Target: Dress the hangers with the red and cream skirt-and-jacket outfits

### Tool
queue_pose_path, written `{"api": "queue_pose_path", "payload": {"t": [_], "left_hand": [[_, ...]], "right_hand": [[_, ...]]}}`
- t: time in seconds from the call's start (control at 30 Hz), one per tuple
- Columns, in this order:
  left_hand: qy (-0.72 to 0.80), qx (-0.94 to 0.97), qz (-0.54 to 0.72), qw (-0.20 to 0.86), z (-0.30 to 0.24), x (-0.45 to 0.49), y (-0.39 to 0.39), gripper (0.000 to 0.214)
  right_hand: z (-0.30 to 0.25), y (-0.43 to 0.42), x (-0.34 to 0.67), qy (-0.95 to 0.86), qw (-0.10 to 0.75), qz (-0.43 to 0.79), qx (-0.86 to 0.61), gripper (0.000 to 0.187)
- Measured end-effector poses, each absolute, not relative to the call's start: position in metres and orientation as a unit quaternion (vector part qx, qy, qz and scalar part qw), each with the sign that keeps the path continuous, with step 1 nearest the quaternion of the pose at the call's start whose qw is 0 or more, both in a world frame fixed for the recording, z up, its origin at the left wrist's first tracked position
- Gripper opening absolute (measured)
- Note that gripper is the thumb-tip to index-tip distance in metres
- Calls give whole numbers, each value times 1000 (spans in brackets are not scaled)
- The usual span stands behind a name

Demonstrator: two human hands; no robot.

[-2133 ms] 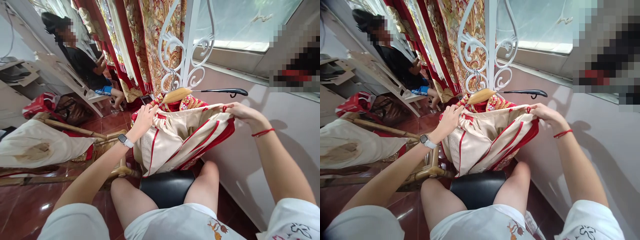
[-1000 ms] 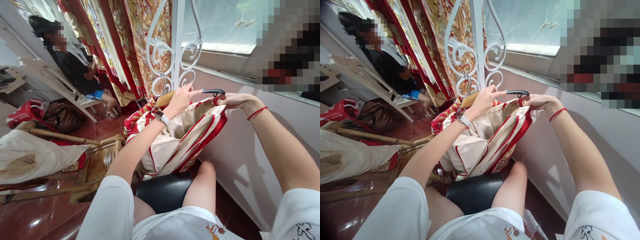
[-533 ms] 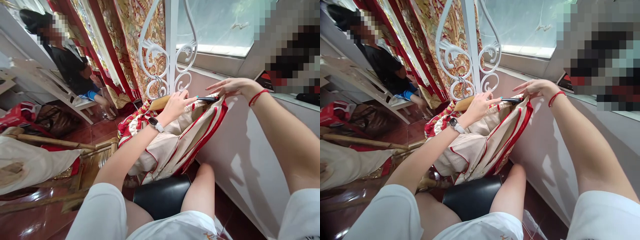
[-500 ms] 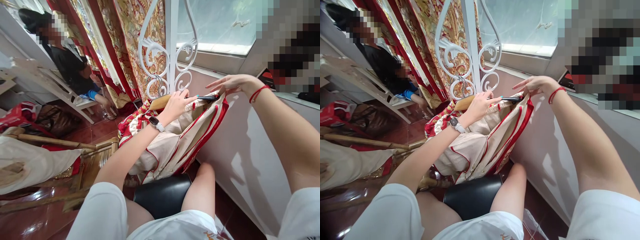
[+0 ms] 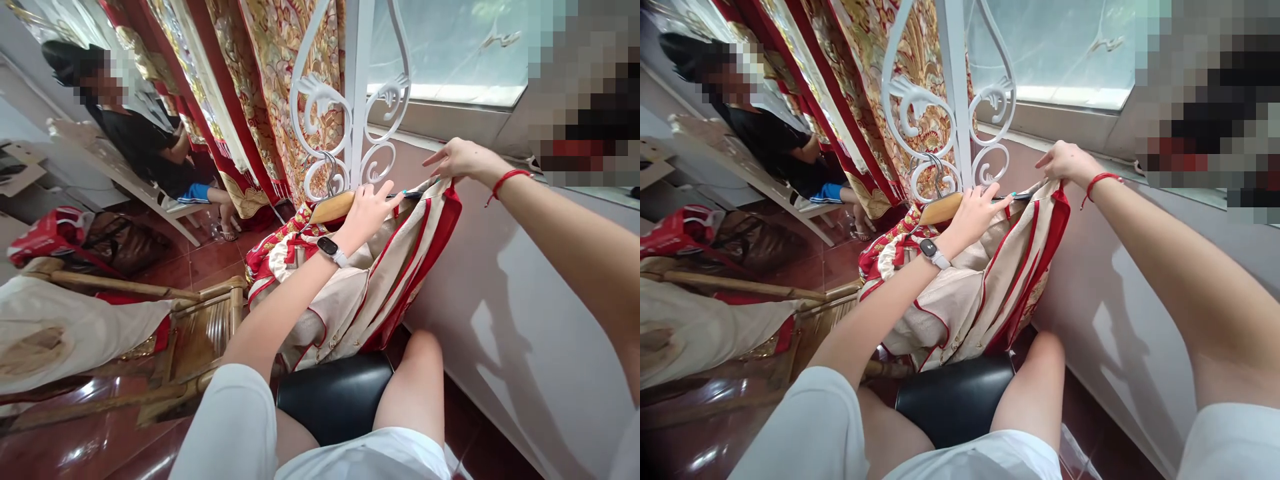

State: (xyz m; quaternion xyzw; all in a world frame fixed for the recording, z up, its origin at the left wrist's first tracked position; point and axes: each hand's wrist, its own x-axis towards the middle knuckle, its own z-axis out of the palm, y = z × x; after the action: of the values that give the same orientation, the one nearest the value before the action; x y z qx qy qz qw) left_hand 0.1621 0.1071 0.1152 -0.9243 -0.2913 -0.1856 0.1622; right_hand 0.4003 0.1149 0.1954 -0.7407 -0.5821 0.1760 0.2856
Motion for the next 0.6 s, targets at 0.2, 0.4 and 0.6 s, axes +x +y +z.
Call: {"api": "queue_pose_path", "payload": {"t": [0.2, 0.4, 0.6], "left_hand": [[-280, -927, -187, 168, 114, 161, 115, 51], [-280, -922, -194, 184, 111, 163, 119, 50], [-293, -920, -182, 187, 112, 167, 121, 45]], "right_hand": [[196, 121, 388, -508, 279, 178, -796, 54], [192, 106, 391, -577, 301, 143, -746, 46], [179, 133, 381, -514, 366, 151, -761, 56]]}}
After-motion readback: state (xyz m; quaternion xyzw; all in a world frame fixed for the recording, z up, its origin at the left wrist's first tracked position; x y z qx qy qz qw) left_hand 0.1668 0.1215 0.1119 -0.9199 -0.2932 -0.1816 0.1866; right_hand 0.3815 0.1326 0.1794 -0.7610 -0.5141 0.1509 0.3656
